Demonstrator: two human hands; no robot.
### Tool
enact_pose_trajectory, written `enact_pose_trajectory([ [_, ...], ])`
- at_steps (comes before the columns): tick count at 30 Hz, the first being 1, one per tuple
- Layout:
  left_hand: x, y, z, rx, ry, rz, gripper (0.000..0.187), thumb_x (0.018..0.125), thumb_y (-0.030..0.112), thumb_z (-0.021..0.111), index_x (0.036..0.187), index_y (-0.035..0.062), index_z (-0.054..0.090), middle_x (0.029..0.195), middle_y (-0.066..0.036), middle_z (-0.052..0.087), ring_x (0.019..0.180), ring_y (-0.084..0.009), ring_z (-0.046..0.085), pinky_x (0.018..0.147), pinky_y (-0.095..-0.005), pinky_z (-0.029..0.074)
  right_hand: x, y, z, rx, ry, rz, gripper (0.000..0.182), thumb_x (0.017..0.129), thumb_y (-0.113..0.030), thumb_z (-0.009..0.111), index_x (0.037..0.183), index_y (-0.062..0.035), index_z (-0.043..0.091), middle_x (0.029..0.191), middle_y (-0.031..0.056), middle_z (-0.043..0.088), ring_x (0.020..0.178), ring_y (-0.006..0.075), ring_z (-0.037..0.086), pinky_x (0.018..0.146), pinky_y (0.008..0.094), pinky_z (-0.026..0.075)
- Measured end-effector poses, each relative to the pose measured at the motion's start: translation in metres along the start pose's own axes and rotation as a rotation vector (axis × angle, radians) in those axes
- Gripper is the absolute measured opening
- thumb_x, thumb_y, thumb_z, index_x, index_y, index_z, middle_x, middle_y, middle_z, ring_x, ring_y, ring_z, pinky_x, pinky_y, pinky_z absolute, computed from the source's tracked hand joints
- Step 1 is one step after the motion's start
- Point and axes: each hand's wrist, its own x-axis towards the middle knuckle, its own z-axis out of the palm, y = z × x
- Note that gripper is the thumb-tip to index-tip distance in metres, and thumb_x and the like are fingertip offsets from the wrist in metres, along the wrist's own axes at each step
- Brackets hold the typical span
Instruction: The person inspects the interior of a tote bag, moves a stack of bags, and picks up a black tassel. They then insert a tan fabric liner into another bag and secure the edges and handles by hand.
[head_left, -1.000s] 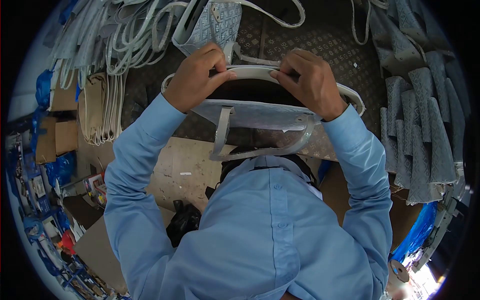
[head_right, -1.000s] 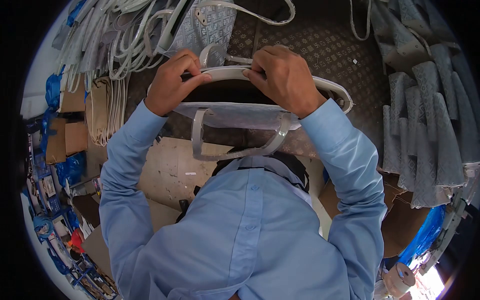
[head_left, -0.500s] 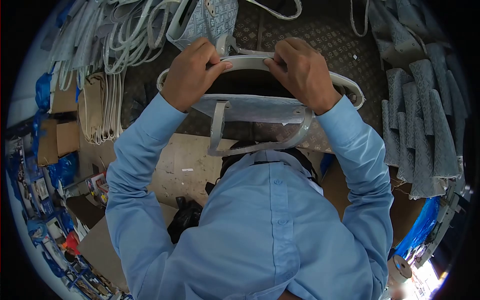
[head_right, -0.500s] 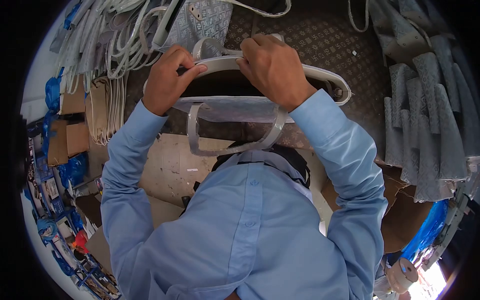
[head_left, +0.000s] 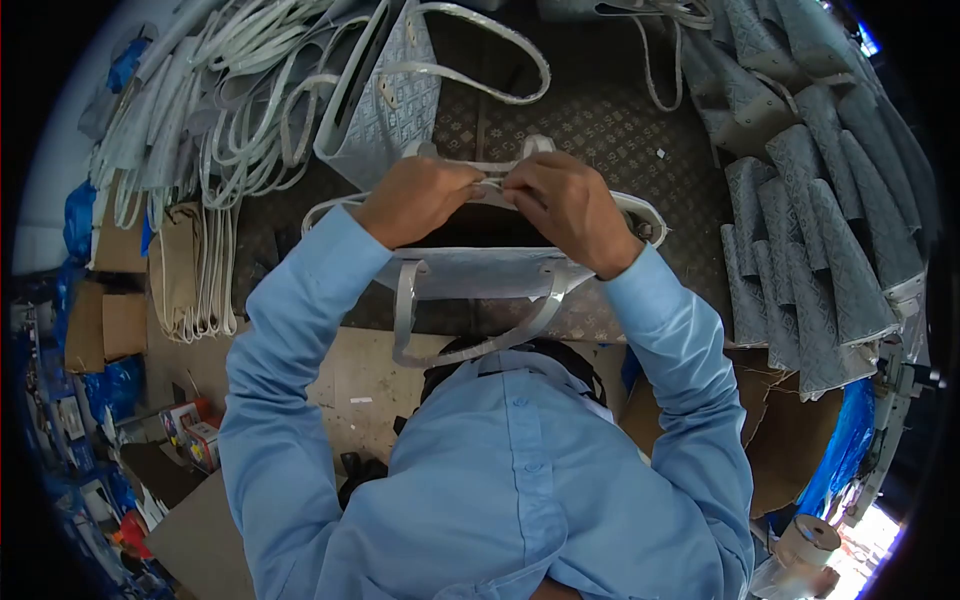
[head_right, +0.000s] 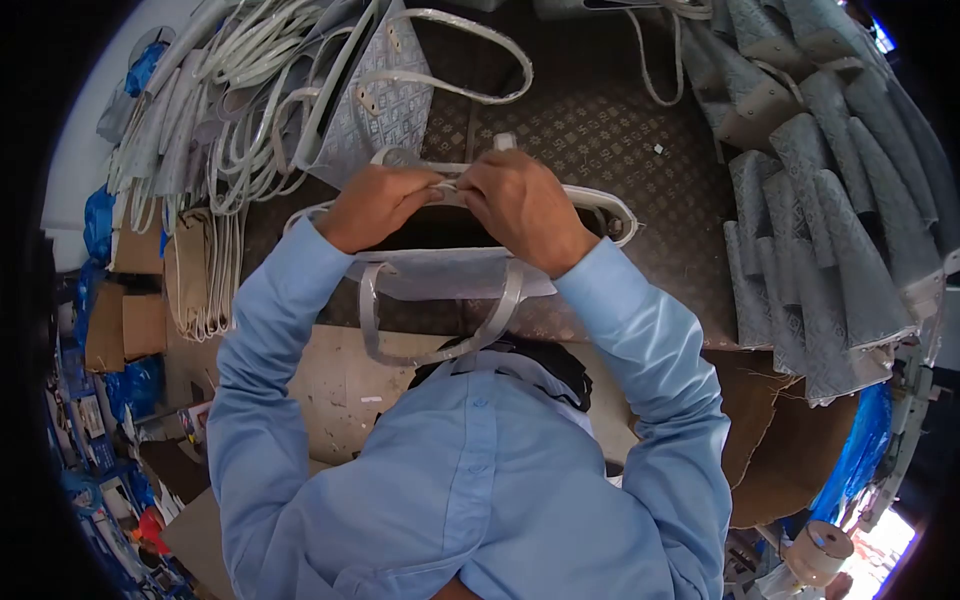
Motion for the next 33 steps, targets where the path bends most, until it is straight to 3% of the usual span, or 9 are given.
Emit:
enact_pose_trajectory([
  [3,0.001,0.011,-0.002,0.036,-0.088,-0.114,0.015,0.086,0.018,0.059,0.082,0.0040,0.061,0.070,-0.019,0.061,0.066,-0.0374,0.060,0.058,-0.0461,0.045,-0.027,0.001,-0.043,-0.038,0.261,0.242,0.032,0.074,-0.010,0.074,0.102,0.0002,0.064,0.097,0.0178,0.065,0.084,0.0316,0.064,0.072,0.0353,0.052],
  [7,0.018,0.021,0.011,0.059,-0.114,-0.027,0.019,0.086,0.022,0.061,0.078,0.0050,0.059,0.066,-0.017,0.061,0.063,-0.0358,0.062,0.055,-0.0448,0.047,-0.061,0.017,-0.065,-0.101,0.146,0.367,0.038,0.074,-0.013,0.075,0.108,0.0007,0.063,0.104,0.0189,0.064,0.090,0.0327,0.064,0.077,0.0350,0.052],
  [10,0.027,0.010,0.020,0.084,-0.157,0.035,0.024,0.086,0.025,0.062,0.074,0.0048,0.057,0.063,-0.016,0.061,0.059,-0.0352,0.061,0.051,-0.0433,0.047,-0.053,0.009,-0.056,-0.151,-0.114,0.452,0.037,0.072,-0.017,0.076,0.103,0.0000,0.064,0.093,0.0193,0.066,0.082,0.0328,0.065,0.072,0.0369,0.051],
  [14,0.027,0.010,0.025,0.118,-0.111,0.049,0.028,0.087,0.028,0.060,0.071,0.0047,0.055,0.058,-0.016,0.059,0.055,-0.0345,0.061,0.048,-0.0419,0.047,-0.047,0.022,-0.051,-0.145,-0.118,0.488,0.031,0.073,-0.020,0.076,0.097,-0.0023,0.066,0.082,0.0177,0.065,0.073,0.0319,0.065,0.065,0.0385,0.050],
  [20,0.038,0.030,0.035,0.213,-0.156,0.063,0.030,0.087,0.030,0.060,0.070,0.0054,0.055,0.054,-0.014,0.058,0.050,-0.0334,0.060,0.048,-0.0418,0.047,-0.030,0.028,-0.044,-0.246,-0.277,0.244,0.021,0.078,-0.023,0.070,0.090,-0.0060,0.067,0.070,0.0176,0.061,0.063,0.0352,0.061,0.056,0.0402,0.048],
  [25,0.014,0.010,0.013,0.131,-0.120,-0.004,0.021,0.085,0.026,0.062,0.078,0.0057,0.060,0.077,-0.015,0.065,0.077,-0.0320,0.065,0.063,-0.0405,0.051,-0.042,0.041,-0.066,-0.161,-0.268,0.178,0.021,0.081,-0.023,0.068,0.091,-0.0044,0.065,0.068,0.0196,0.059,0.059,0.0370,0.058,0.053,0.0415,0.045],
  [26,-0.001,-0.004,0.006,0.108,-0.048,0.005,0.018,0.081,0.022,0.066,0.088,0.0049,0.064,0.097,-0.014,0.065,0.104,-0.0312,0.058,0.083,-0.0431,0.048,-0.048,0.043,-0.072,-0.151,-0.267,0.163,0.021,0.081,-0.023,0.068,0.091,-0.0044,0.065,0.068,0.0196,0.059,0.059,0.0370,0.058,0.053,0.0415,0.045],
  [30,-0.026,-0.008,-0.014,0.335,-0.031,0.015,0.033,0.080,0.022,0.068,0.109,0.0065,0.063,0.118,-0.016,0.059,0.130,-0.0314,0.039,0.103,-0.0495,0.033,-0.055,0.046,-0.084,-0.030,-0.345,0.305,0.019,0.083,-0.021,0.066,0.088,-0.0027,0.064,0.070,0.0198,0.058,0.063,0.0389,0.057,0.055,0.0423,0.044],
  [33,-0.035,-0.002,-0.029,0.383,-0.012,-0.058,0.044,0.080,0.029,0.068,0.117,0.0070,0.058,0.119,-0.020,0.057,0.123,-0.0332,0.046,0.097,-0.0454,0.040,-0.051,0.042,-0.089,0.034,-0.323,0.336,0.017,0.083,-0.019,0.066,0.085,-0.0025,0.062,0.072,0.0200,0.058,0.067,0.0404,0.057,0.056,0.0432,0.044],
])
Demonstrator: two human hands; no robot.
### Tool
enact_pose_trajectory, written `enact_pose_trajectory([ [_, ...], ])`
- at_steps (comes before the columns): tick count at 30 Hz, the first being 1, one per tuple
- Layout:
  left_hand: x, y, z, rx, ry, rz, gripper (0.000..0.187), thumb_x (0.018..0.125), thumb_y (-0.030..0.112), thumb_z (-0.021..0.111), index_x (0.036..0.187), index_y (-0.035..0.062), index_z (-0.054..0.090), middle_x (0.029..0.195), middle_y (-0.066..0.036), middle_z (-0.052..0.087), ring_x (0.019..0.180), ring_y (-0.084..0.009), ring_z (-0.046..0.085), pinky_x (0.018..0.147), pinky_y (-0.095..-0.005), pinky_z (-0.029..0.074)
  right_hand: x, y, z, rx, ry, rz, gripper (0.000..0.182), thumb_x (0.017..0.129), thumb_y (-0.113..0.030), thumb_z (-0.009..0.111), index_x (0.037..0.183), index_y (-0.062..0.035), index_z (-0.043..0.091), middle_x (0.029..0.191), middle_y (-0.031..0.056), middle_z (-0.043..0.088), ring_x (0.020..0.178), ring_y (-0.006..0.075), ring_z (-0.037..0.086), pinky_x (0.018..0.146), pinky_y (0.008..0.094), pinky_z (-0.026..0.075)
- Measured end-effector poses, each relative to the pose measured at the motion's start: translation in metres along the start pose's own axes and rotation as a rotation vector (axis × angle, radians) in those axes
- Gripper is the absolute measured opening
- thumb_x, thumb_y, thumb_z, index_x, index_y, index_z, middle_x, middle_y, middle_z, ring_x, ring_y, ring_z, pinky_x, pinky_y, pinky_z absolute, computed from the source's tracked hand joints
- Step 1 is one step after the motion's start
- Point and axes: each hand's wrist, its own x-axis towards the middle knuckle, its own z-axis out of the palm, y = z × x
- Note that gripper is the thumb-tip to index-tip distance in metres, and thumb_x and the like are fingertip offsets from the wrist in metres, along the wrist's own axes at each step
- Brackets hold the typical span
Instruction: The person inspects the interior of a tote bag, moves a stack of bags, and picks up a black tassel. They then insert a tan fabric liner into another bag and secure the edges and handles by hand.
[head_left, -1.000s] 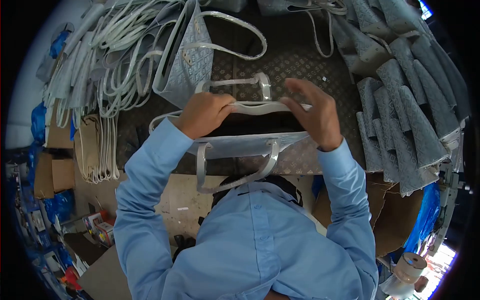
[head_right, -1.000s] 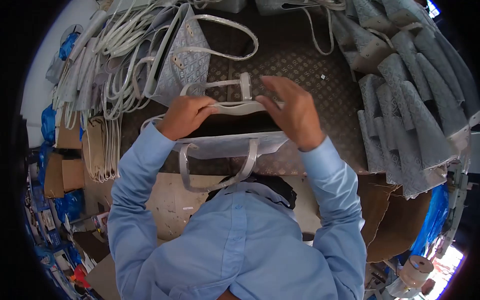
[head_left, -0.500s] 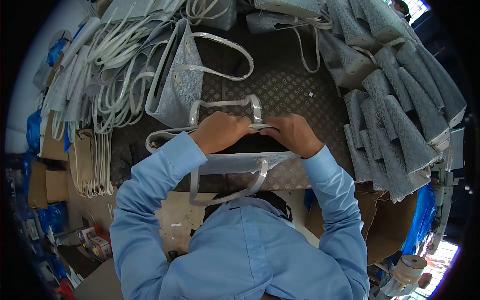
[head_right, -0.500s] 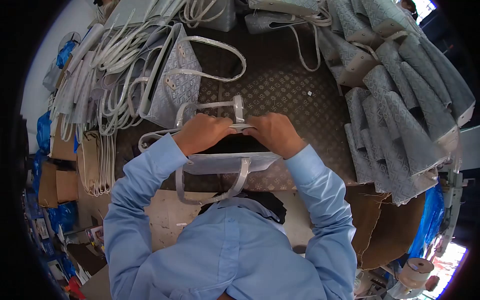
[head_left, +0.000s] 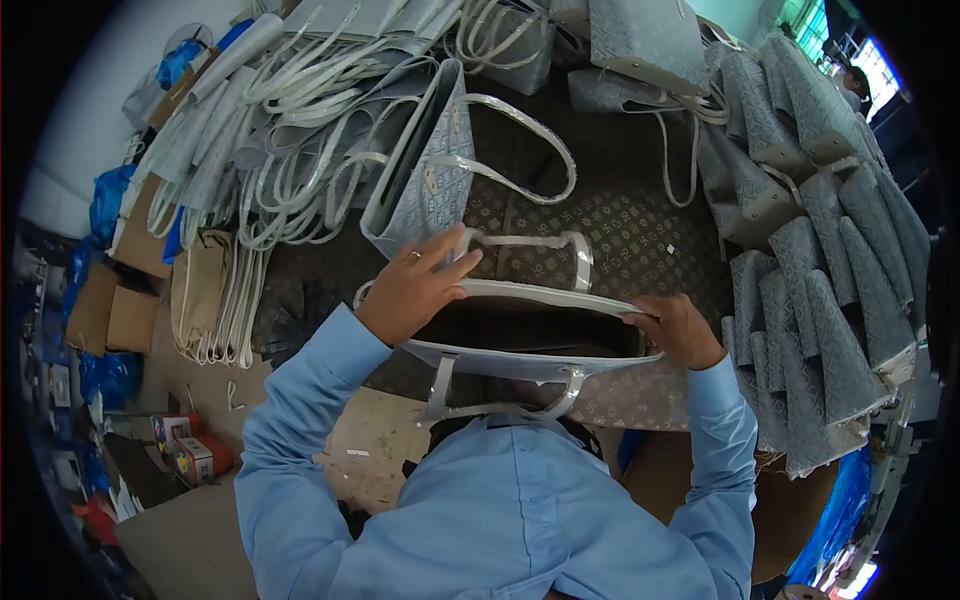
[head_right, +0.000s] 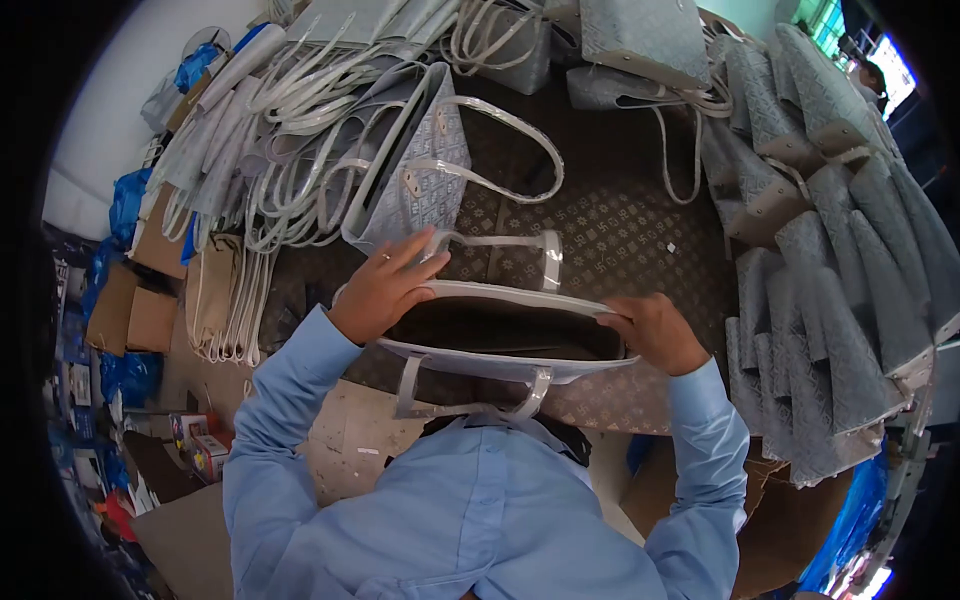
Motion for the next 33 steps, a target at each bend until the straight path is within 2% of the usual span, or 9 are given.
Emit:
enact_pose_trajectory([
  [3,-0.026,-0.014,-0.013,-0.270,-0.103,-0.422,0.057,0.079,0.040,0.068,0.123,0.0070,0.054,0.112,-0.022,0.060,0.107,-0.0351,0.058,0.085,-0.0426,0.047,0.002,0.003,-0.008,0.027,-0.026,0.027,0.015,0.082,-0.015,0.066,0.085,-0.0009,0.062,0.071,0.0206,0.058,0.067,0.0397,0.057,0.055,0.0410,0.044],
  [6,-0.023,-0.009,-0.008,-0.171,-0.304,-0.359,0.050,0.079,0.048,0.065,0.102,0.0039,0.061,0.086,-0.019,0.065,0.079,-0.0352,0.065,0.068,-0.0417,0.050,0.001,0.000,-0.027,-0.112,-0.240,0.266,0.019,0.078,-0.018,0.069,0.086,-0.0019,0.062,0.074,0.0178,0.060,0.067,0.0371,0.058,0.057,0.0393,0.045],
  [8,0.001,0.015,-0.002,-0.070,-0.324,-0.224,0.045,0.080,0.048,0.063,0.082,0.0031,0.061,0.072,-0.015,0.065,0.066,-0.0345,0.064,0.059,-0.0430,0.049,0.012,-0.016,-0.012,-0.232,-0.032,0.030,0.022,0.075,-0.019,0.071,0.088,-0.0035,0.062,0.081,0.0157,0.062,0.071,0.0344,0.060,0.059,0.0391,0.047],
  [11,0.020,0.021,0.015,-0.101,-0.370,-0.246,0.045,0.080,0.048,0.063,0.083,0.0028,0.062,0.069,-0.016,0.063,0.066,-0.0349,0.063,0.058,-0.0438,0.049,0.047,-0.065,0.019,-0.435,0.212,-0.364,0.032,0.068,-0.023,0.075,0.091,-0.0059,0.059,0.098,0.0129,0.063,0.086,0.0268,0.062,0.066,0.0379,0.050],
  [14,0.011,0.015,0.016,-0.155,-0.263,-0.166,0.045,0.081,0.048,0.062,0.080,0.0032,0.062,0.066,-0.016,0.063,0.065,-0.0351,0.063,0.059,-0.0437,0.049,0.078,-0.066,0.058,-0.581,0.256,-0.525,0.038,0.074,-0.027,0.073,0.096,-0.0020,0.055,0.082,0.0168,0.064,0.072,0.0302,0.064,0.061,0.0375,0.052],
  [17,0.004,0.006,0.005,-0.174,-0.226,-0.205,0.043,0.081,0.046,0.063,0.076,0.0042,0.062,0.066,-0.016,0.062,0.064,-0.0352,0.062,0.059,-0.0446,0.048,0.089,-0.058,0.079,-0.404,0.002,-0.375,0.035,0.084,-0.041,0.059,0.076,-0.0078,0.053,0.052,0.0089,0.057,0.050,0.0293,0.061,0.046,0.0383,0.047],
  [25,-0.027,0.001,0.002,-0.238,-0.149,-0.506,0.036,0.082,0.041,0.063,0.074,0.0066,0.062,0.065,-0.015,0.061,0.063,-0.0351,0.061,0.059,-0.0447,0.046,0.087,-0.052,0.076,-0.391,0.000,-0.398,0.033,0.088,-0.038,0.056,0.076,-0.0073,0.052,0.052,0.0112,0.055,0.050,0.0307,0.059,0.046,0.0400,0.046],
  [28,-0.040,-0.015,0.012,-0.109,-0.018,-0.250,0.034,0.082,0.039,0.063,0.072,0.0062,0.062,0.064,-0.015,0.060,0.063,-0.0356,0.060,0.058,-0.0445,0.045,0.093,-0.051,0.075,-0.397,0.007,-0.393,0.034,0.088,-0.038,0.056,0.076,-0.0073,0.052,0.052,0.0111,0.055,0.050,0.0311,0.059,0.046,0.0404,0.046],
  [33,-0.036,-0.001,0.006,-0.696,0.076,-0.580,0.025,0.089,0.027,0.059,0.092,0.0043,0.071,0.074,-0.014,0.067,0.060,-0.0230,0.061,0.058,-0.0341,0.046,0.090,-0.053,0.072,-0.375,-0.031,-0.399,0.033,0.089,-0.038,0.055,0.076,-0.0070,0.052,0.053,0.0117,0.056,0.051,0.0320,0.059,0.047,0.0420,0.046],
])
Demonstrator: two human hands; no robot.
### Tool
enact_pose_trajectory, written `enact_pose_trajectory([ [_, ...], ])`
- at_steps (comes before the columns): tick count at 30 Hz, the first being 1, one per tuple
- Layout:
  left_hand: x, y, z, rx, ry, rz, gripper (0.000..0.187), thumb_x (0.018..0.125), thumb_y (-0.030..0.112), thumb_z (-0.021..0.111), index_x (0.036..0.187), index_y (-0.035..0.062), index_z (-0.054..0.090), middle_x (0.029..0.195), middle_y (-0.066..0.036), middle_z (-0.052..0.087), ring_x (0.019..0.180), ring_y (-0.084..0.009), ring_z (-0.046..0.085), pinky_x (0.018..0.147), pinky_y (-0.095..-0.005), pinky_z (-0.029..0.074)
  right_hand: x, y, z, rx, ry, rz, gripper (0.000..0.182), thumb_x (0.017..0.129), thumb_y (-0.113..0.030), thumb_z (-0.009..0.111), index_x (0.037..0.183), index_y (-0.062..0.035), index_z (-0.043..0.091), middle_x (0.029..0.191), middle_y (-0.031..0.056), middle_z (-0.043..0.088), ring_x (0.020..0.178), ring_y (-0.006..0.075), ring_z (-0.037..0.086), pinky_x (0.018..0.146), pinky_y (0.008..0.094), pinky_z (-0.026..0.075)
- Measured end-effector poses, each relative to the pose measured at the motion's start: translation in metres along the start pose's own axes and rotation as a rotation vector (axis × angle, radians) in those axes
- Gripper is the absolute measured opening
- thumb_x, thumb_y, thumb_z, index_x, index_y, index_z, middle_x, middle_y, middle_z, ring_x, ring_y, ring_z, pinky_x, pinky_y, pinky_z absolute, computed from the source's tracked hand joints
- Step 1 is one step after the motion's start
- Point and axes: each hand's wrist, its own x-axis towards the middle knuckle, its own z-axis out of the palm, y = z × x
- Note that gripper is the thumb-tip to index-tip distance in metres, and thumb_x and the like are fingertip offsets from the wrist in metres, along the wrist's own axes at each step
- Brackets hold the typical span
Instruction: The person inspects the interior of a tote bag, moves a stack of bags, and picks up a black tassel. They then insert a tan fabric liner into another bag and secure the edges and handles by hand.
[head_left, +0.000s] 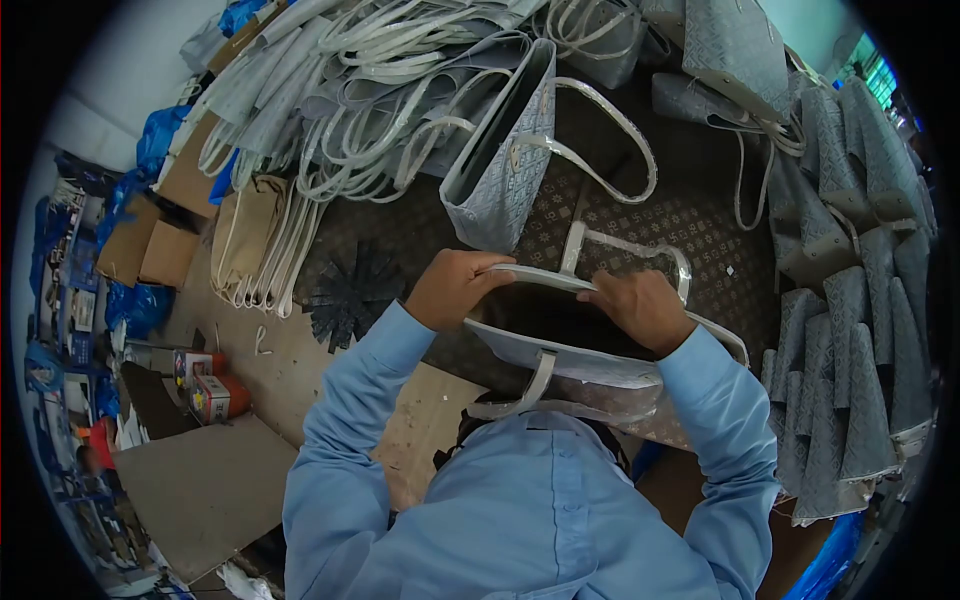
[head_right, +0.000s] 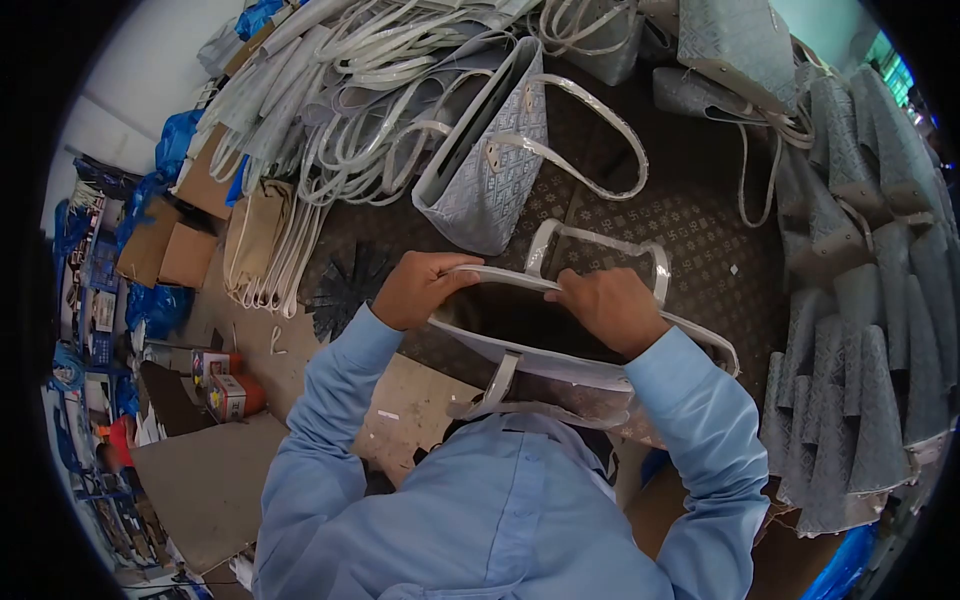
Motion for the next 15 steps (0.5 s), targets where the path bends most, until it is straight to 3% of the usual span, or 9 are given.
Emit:
enact_pose_trajectory([
  [4,0.002,0.000,-0.002,-0.291,-0.104,-0.181,0.029,0.093,0.023,0.055,0.107,0.0004,0.067,0.087,-0.012,0.070,0.072,-0.0147,0.062,0.066,-0.0296,0.048,0.000,0.003,0.001,0.043,0.012,0.047,0.032,0.089,-0.037,0.056,0.078,-0.0071,0.052,0.053,0.0119,0.056,0.050,0.0337,0.059,0.047,0.0438,0.046],
  [6,0.004,-0.007,0.000,-0.561,0.042,-0.153,0.032,0.094,0.022,0.053,0.108,-0.0044,0.065,0.097,-0.011,0.069,0.085,-0.0133,0.061,0.076,-0.0280,0.048,-0.003,0.002,0.000,0.146,-0.071,0.139,0.031,0.088,-0.037,0.057,0.088,-0.0058,0.055,0.064,0.0147,0.061,0.058,0.0360,0.061,0.052,0.0438,0.047],
  [8,0.003,0.001,-0.005,-0.425,-0.034,-0.136,0.033,0.095,0.021,0.052,0.111,-0.0064,0.062,0.103,-0.012,0.068,0.093,-0.0142,0.060,0.083,-0.0268,0.046,-0.014,-0.007,-0.029,0.266,-0.006,0.148,0.034,0.087,-0.031,0.061,0.108,-0.0036,0.059,0.089,0.0216,0.064,0.077,0.0384,0.062,0.065,0.0440,0.050],
  [9,0.002,0.005,-0.008,-0.318,-0.008,-0.127,0.032,0.095,0.021,0.052,0.110,-0.0056,0.063,0.103,-0.012,0.068,0.093,-0.0144,0.060,0.083,-0.0274,0.046,-0.027,-0.005,-0.052,0.290,0.105,0.143,0.040,0.087,-0.029,0.062,0.117,-0.0034,0.057,0.102,0.0220,0.064,0.088,0.0356,0.064,0.075,0.0405,0.051],
  [11,-0.005,0.009,-0.016,-0.155,0.055,-0.097,0.030,0.094,0.020,0.053,0.109,-0.0042,0.064,0.105,-0.012,0.067,0.094,-0.0160,0.061,0.083,-0.0288,0.047,-0.079,0.019,-0.088,0.368,0.467,0.305,0.036,0.088,-0.025,0.063,0.115,-0.0014,0.059,0.108,0.0175,0.066,0.093,0.0276,0.066,0.080,0.0355,0.051],
  [13,-0.011,0.005,-0.028,-0.030,0.132,-0.042,0.027,0.094,0.017,0.055,0.109,-0.0033,0.064,0.107,-0.014,0.067,0.095,-0.0183,0.062,0.084,-0.0300,0.047,-0.141,0.035,-0.111,0.551,0.769,0.862,0.034,0.087,-0.022,0.064,0.113,0.0008,0.060,0.109,0.0138,0.066,0.097,0.0210,0.064,0.083,0.0324,0.050],
  [14,-0.011,0.003,-0.032,0.041,0.174,-0.001,0.026,0.093,0.016,0.055,0.109,-0.0030,0.064,0.107,-0.014,0.066,0.096,-0.0192,0.062,0.084,-0.0302,0.047,-0.170,0.042,-0.113,0.536,0.776,0.875,0.034,0.087,-0.022,0.064,0.113,0.0008,0.060,0.109,0.0138,0.066,0.097,0.0210,0.064,0.083,0.0324,0.050],
  [15,-0.010,0.008,-0.035,0.050,0.163,-0.014,0.025,0.091,0.014,0.058,0.109,-0.0024,0.064,0.107,-0.016,0.066,0.099,-0.0236,0.062,0.085,-0.0332,0.047,-0.198,0.046,-0.105,0.401,0.623,0.989,0.035,0.087,-0.021,0.065,0.113,0.0016,0.060,0.109,0.0136,0.066,0.097,0.0203,0.064,0.083,0.0320,0.050],
])
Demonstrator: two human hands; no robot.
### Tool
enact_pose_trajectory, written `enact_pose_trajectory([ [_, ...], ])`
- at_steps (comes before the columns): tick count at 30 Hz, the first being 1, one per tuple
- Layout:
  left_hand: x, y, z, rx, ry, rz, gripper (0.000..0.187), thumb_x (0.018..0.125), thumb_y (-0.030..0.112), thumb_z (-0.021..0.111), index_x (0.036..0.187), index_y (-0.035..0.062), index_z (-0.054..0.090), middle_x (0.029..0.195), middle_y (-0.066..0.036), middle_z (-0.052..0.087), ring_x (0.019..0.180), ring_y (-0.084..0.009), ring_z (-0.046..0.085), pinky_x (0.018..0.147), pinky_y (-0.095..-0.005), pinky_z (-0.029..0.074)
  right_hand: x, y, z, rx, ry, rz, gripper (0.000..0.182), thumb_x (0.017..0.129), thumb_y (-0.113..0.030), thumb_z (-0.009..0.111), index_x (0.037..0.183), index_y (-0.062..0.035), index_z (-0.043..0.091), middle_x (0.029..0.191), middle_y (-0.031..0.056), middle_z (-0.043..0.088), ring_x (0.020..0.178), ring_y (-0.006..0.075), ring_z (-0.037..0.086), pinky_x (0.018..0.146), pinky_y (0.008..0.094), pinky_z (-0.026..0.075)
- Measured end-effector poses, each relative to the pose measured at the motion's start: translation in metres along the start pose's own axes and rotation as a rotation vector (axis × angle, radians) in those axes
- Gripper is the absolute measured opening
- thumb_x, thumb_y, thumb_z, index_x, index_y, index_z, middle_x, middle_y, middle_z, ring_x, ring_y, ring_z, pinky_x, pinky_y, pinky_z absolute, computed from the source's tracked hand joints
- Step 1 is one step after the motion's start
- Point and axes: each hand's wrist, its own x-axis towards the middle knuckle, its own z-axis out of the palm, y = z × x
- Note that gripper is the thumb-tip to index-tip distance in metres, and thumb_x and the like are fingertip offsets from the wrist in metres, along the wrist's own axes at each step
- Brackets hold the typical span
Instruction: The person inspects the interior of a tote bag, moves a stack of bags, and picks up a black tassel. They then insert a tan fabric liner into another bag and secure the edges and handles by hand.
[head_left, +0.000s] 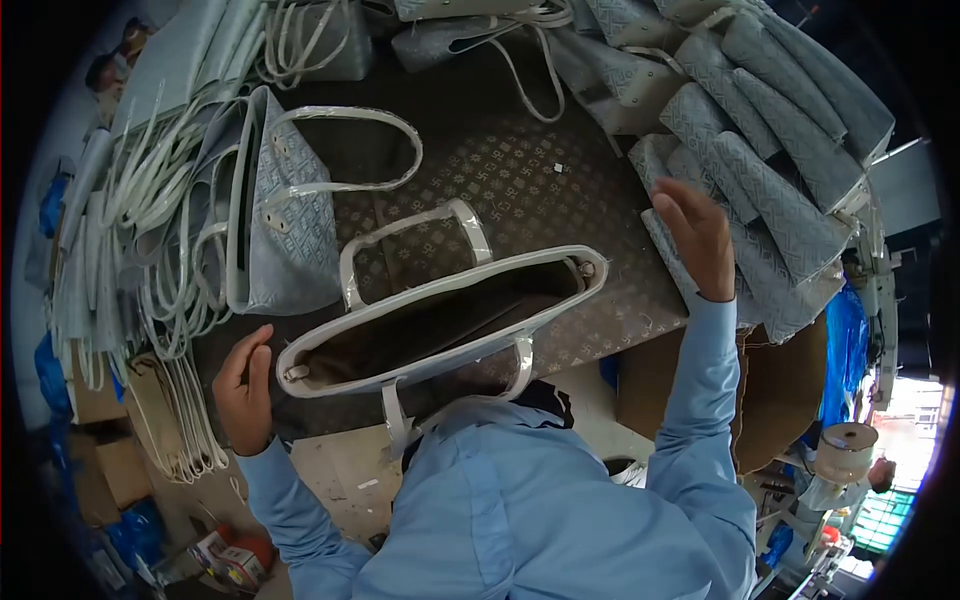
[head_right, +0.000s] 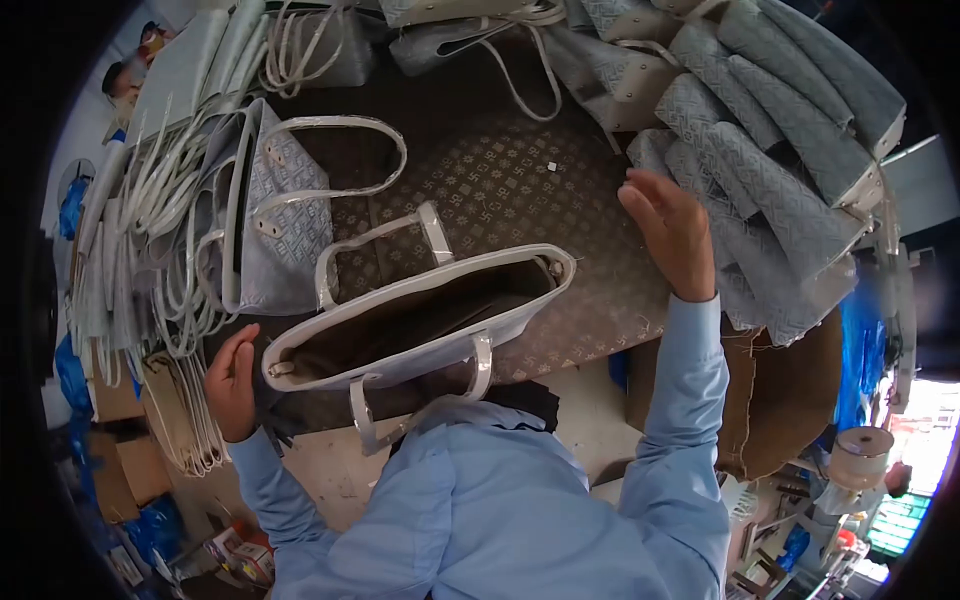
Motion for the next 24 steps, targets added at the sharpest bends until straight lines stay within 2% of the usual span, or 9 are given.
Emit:
enact_pose_trajectory([
  [4,0.031,0.048,0.037,0.271,-0.187,0.504,0.034,0.081,0.012,0.068,0.113,0.0015,0.062,0.109,-0.018,0.063,0.104,-0.0347,0.060,0.087,-0.0398,0.048,-0.022,0.003,0.020,-0.094,-0.303,-0.004,0.039,0.084,-0.024,0.069,0.113,0.0008,0.061,0.108,0.0149,0.066,0.096,0.0220,0.065,0.081,0.0319,0.051],
  [8,0.061,0.091,0.119,0.389,-0.364,0.886,0.041,0.081,0.017,0.068,0.118,0.0041,0.056,0.109,-0.018,0.063,0.107,-0.0329,0.059,0.090,-0.0437,0.046,-0.012,-0.016,0.083,-0.218,-0.218,-0.536,0.031,0.082,-0.030,0.066,0.102,-0.0066,0.066,0.090,0.0143,0.067,0.081,0.0324,0.065,0.069,0.0374,0.053],
  [9,0.067,0.098,0.132,0.388,-0.358,0.897,0.041,0.081,0.017,0.068,0.118,0.0041,0.056,0.109,-0.018,0.063,0.107,-0.0329,0.059,0.090,-0.0437,0.046,-0.007,-0.023,0.089,-0.223,-0.208,-0.540,0.031,0.082,-0.030,0.066,0.102,-0.0066,0.066,0.090,0.0143,0.067,0.081,0.0324,0.065,0.069,0.0374,0.053],
  [11,0.074,0.103,0.148,0.657,-0.992,0.331,0.034,0.082,0.017,0.067,0.112,0.0035,0.058,0.115,-0.014,0.061,0.115,-0.0302,0.054,0.098,-0.0494,0.040,0.000,-0.032,0.097,-0.530,-0.550,-0.509,0.023,0.085,-0.031,0.061,0.093,-0.0102,0.066,0.079,0.0117,0.066,0.072,0.0324,0.064,0.065,0.0399,0.052],
  [13,0.077,0.063,0.125,0.633,-0.932,0.506,0.026,0.084,0.015,0.063,0.107,0.0032,0.058,0.120,-0.012,0.060,0.119,-0.0309,0.051,0.098,-0.0501,0.039,0.013,-0.005,0.080,-0.372,-0.487,-0.540,0.018,0.086,-0.029,0.058,0.086,-0.0121,0.066,0.073,0.0125,0.064,0.067,0.0323,0.063,0.061,0.0408,0.051],
  [15,0.075,0.038,0.100,0.656,-0.470,0.936,0.031,0.086,0.013,0.061,0.115,0.0040,0.057,0.128,-0.014,0.054,0.122,-0.0321,0.049,0.097,-0.0448,0.042,0.018,0.009,0.059,-0.403,-0.490,-0.469,0.018,0.086,-0.026,0.060,0.089,-0.0094,0.065,0.072,0.0145,0.063,0.066,0.0332,0.063,0.060,0.0416,0.050],
  [19,0.053,0.029,0.054,0.748,-0.376,0.846,0.037,0.087,0.008,0.058,0.124,0.0062,0.055,0.136,-0.015,0.048,0.124,-0.0340,0.047,0.098,-0.0403,0.042,0.007,0.015,0.057,-0.372,-0.490,-0.515,0.028,0.083,-0.026,0.066,0.101,-0.0053,0.067,0.082,0.0174,0.067,0.067,0.0321,0.065,0.058,0.0378,0.052],
  [21,0.040,0.025,0.040,0.296,-0.564,0.354,0.044,0.087,0.002,0.056,0.130,0.0091,0.051,0.144,-0.015,0.038,0.129,-0.0328,0.042,0.101,-0.0392,0.039,0.008,0.008,0.056,-0.522,-0.478,-0.610,0.027,0.084,-0.026,0.064,0.100,-0.0036,0.065,0.076,0.0167,0.066,0.064,0.0322,0.064,0.057,0.0382,0.051],
  [24,0.043,-0.007,0.019,0.360,-0.578,0.131,0.031,0.089,0.014,0.056,0.120,0.0063,0.059,0.113,-0.015,0.060,0.095,-0.0312,0.060,0.080,-0.0355,0.048,0.018,-0.025,0.063,-0.775,-0.700,-0.703,0.025,0.085,-0.027,0.063,0.095,-0.0033,0.063,0.069,0.0151,0.063,0.059,0.0320,0.062,0.054,0.0383,0.050],
])
